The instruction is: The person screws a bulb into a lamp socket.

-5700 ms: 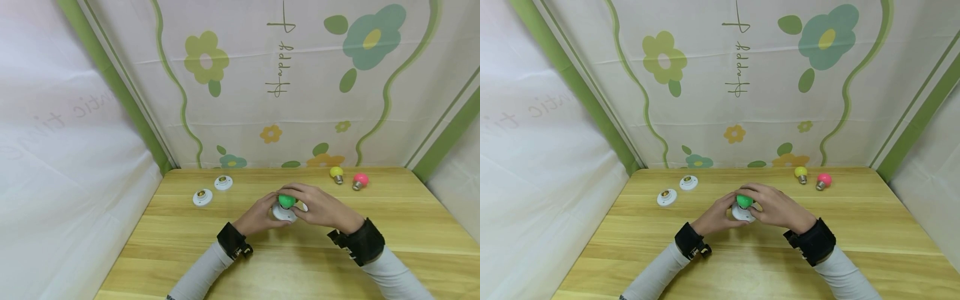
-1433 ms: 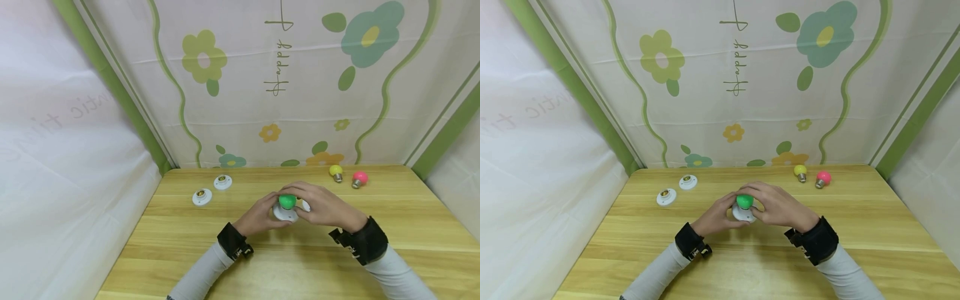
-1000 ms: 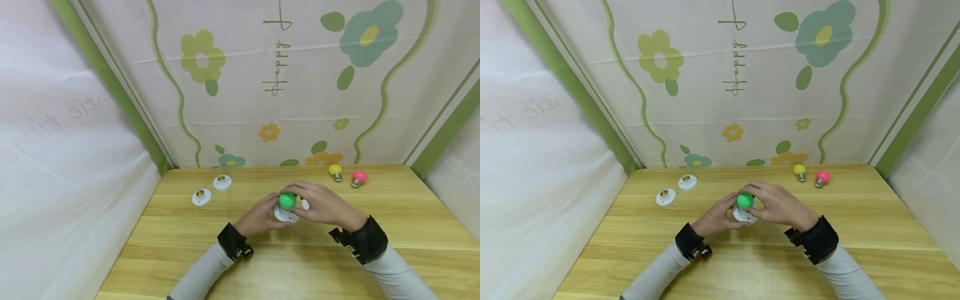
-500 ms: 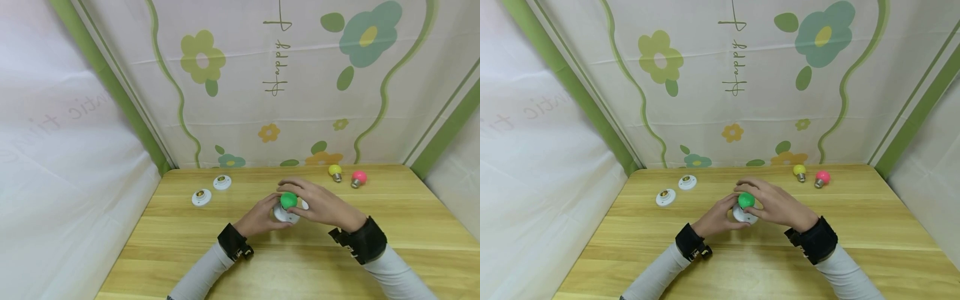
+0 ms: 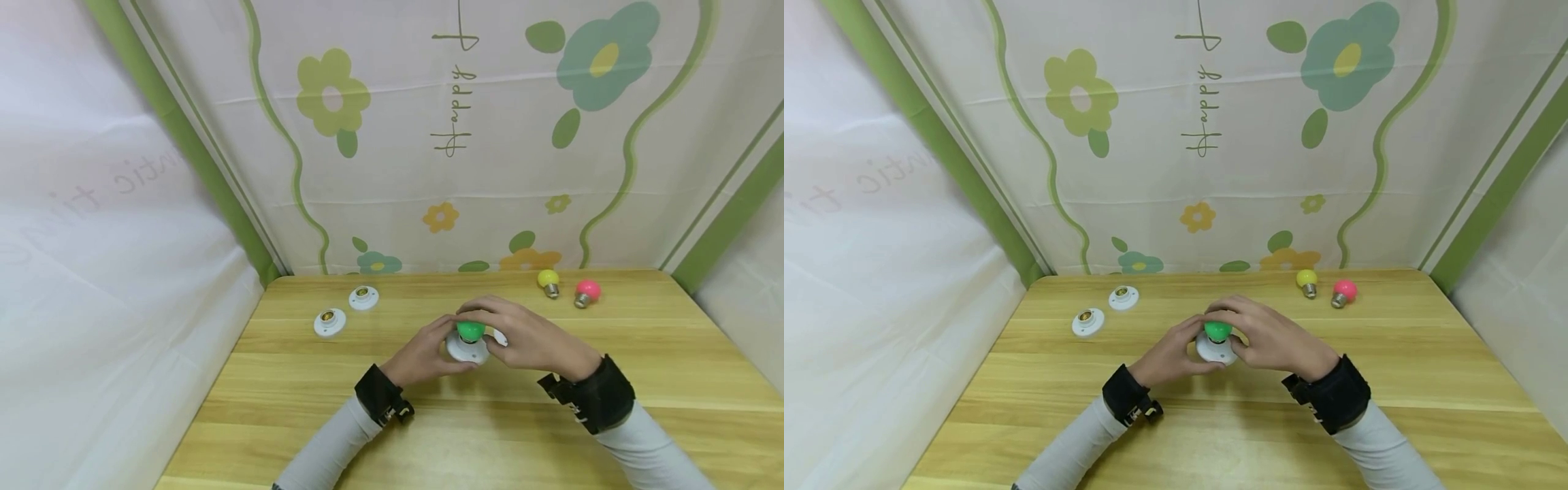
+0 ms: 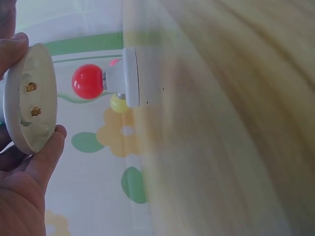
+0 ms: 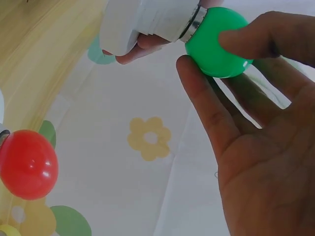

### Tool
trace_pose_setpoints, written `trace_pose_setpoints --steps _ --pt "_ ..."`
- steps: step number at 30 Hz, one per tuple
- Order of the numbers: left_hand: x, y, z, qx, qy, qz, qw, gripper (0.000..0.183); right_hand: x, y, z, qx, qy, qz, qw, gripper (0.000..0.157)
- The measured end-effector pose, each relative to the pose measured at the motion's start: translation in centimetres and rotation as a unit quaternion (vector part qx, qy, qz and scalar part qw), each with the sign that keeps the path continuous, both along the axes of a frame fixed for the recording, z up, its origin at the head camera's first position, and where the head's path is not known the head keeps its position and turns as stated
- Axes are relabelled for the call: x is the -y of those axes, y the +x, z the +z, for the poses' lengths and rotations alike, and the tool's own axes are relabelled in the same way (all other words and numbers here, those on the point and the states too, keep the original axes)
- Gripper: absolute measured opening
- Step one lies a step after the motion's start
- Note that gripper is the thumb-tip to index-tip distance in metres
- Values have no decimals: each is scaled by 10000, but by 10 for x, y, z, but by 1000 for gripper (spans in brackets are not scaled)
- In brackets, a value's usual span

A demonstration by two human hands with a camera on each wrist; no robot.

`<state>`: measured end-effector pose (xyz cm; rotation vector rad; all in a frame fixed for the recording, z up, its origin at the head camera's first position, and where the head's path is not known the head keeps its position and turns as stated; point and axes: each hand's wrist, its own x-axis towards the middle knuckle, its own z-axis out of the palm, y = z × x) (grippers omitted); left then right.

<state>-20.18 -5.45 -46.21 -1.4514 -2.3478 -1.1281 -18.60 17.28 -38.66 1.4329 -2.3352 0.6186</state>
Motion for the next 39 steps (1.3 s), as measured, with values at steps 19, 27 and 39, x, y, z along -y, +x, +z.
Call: trace_pose_setpoints --steps 19,27,39 --pt "0 -1 0 -198 -169 11 9997 77 0 0 0 222 124 -521 9983 46" --pt "-1 -2 -3 -191 -74 -29 9998 72 -2 0 -1 146 149 -619 9979 45" --pt "-1 -2 -1 -122 -77 -126 9998 83 -2 1 -2 506 42 54 9987 60"
